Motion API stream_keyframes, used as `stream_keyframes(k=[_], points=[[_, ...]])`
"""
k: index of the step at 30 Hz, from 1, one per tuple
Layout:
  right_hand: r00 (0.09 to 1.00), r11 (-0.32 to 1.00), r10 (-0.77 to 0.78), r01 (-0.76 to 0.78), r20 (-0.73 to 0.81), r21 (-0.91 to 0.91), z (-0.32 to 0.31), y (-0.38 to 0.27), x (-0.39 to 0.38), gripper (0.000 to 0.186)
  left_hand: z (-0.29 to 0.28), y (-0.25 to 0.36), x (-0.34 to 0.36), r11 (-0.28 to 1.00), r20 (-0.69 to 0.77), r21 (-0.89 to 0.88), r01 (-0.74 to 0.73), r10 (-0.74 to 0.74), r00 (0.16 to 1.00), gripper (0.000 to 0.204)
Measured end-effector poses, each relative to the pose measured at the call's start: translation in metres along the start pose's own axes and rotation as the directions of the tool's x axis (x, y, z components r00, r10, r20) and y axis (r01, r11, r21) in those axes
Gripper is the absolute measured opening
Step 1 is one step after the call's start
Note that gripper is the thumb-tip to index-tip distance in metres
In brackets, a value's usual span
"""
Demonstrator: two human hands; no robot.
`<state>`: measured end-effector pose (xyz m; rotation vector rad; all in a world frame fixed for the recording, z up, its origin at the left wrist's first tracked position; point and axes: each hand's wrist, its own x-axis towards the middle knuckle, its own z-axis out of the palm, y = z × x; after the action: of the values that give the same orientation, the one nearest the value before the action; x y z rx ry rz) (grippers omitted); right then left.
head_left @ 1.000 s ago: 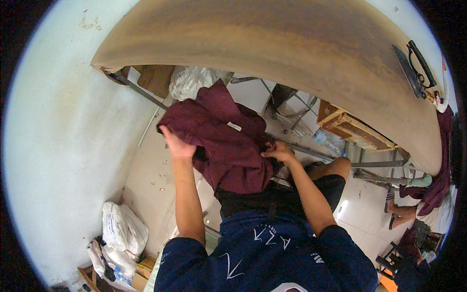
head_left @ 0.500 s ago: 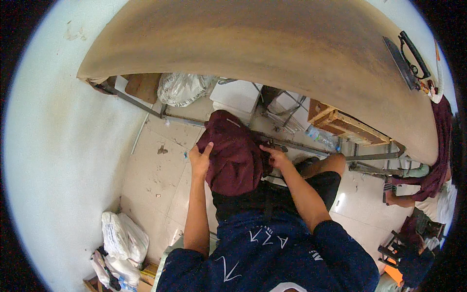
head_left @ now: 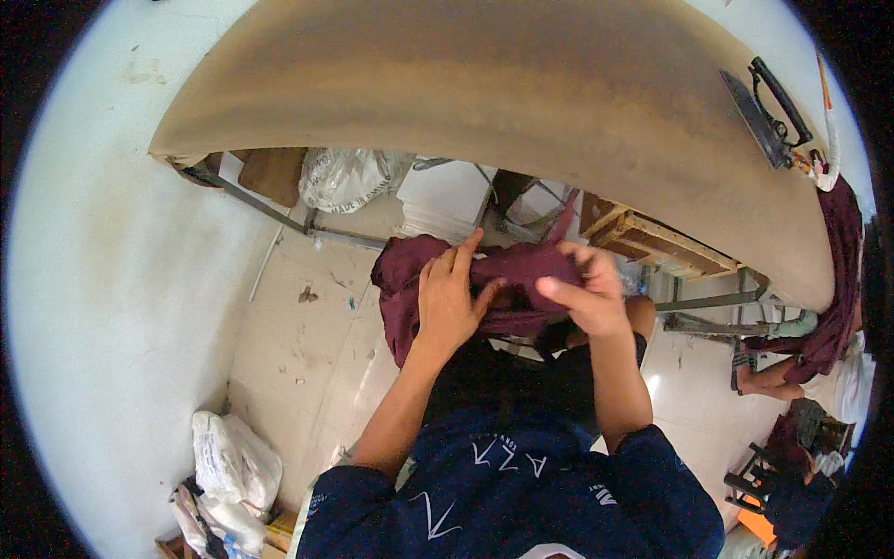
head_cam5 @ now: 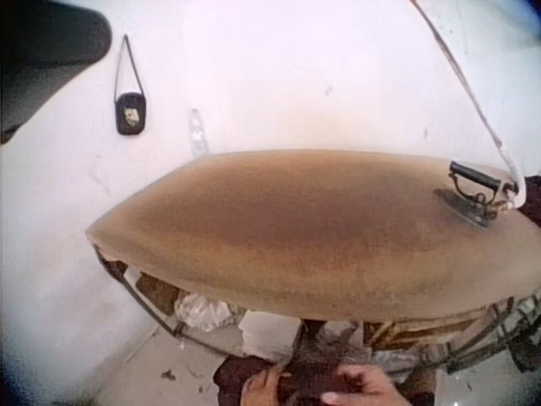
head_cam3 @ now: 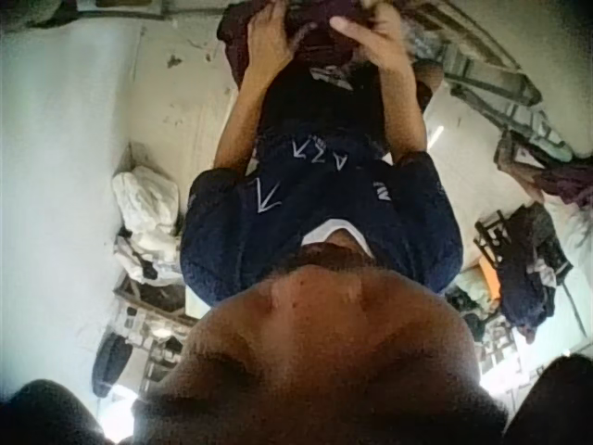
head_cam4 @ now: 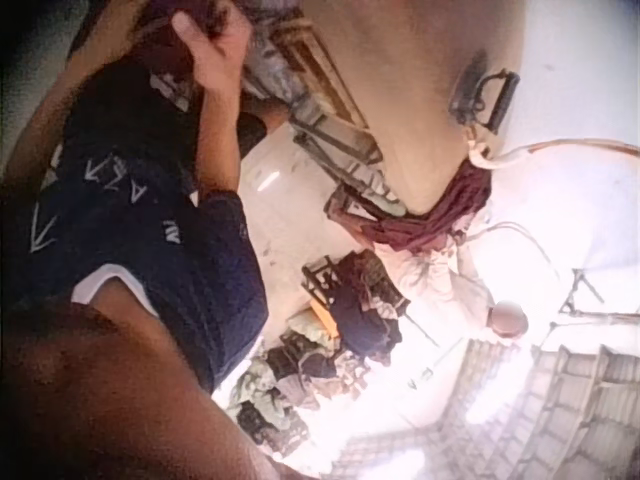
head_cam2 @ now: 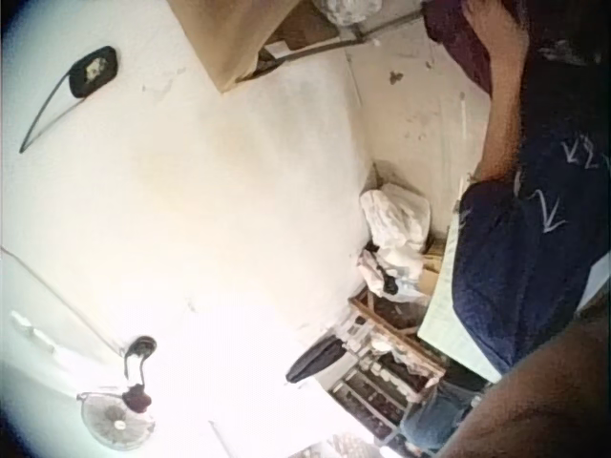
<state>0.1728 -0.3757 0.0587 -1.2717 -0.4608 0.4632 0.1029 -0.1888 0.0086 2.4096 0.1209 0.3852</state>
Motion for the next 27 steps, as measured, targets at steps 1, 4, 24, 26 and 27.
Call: stream_keyframes(k=[1, 4, 24, 26, 27], points=[[0.997, 0.994, -0.045, 0.051, -0.064, 0.094, -0.001, -0.011, -0.004, 0.028, 0.001, -0.005, 0.004, 0.999, 0.003, -0.038, 0.0, 0.0, 1.0, 0.052], [0.969, 0.95, -0.14, 0.19, -0.205, 0.249, -0.018, -0.033, -0.011, 0.037, -0.015, -0.01, 0.015, 0.953, 0.015, -0.288, 0.098, -0.098, 0.995, 0.027], [0.864, 0.842, -0.275, 0.005, -0.422, -0.539, 0.014, -0.016, 0.023, 0.026, -0.063, -0.025, -0.013, -0.645, 0.022, -0.763, 0.048, 0.047, 0.999, 0.064], [0.844, 0.801, -0.323, 0.002, -0.428, -0.599, 0.023, -0.018, 0.016, 0.025, -0.064, -0.025, -0.016, -0.613, 0.043, -0.789, 0.04, 0.01, 0.999, 0.063], [0.83, 0.787, -0.363, 0.03, -0.423, -0.616, 0.028, -0.019, 0.012, 0.026, -0.064, -0.023, -0.016, -0.602, 0.053, -0.798, 0.038, -0.006, 0.999, 0.063]])
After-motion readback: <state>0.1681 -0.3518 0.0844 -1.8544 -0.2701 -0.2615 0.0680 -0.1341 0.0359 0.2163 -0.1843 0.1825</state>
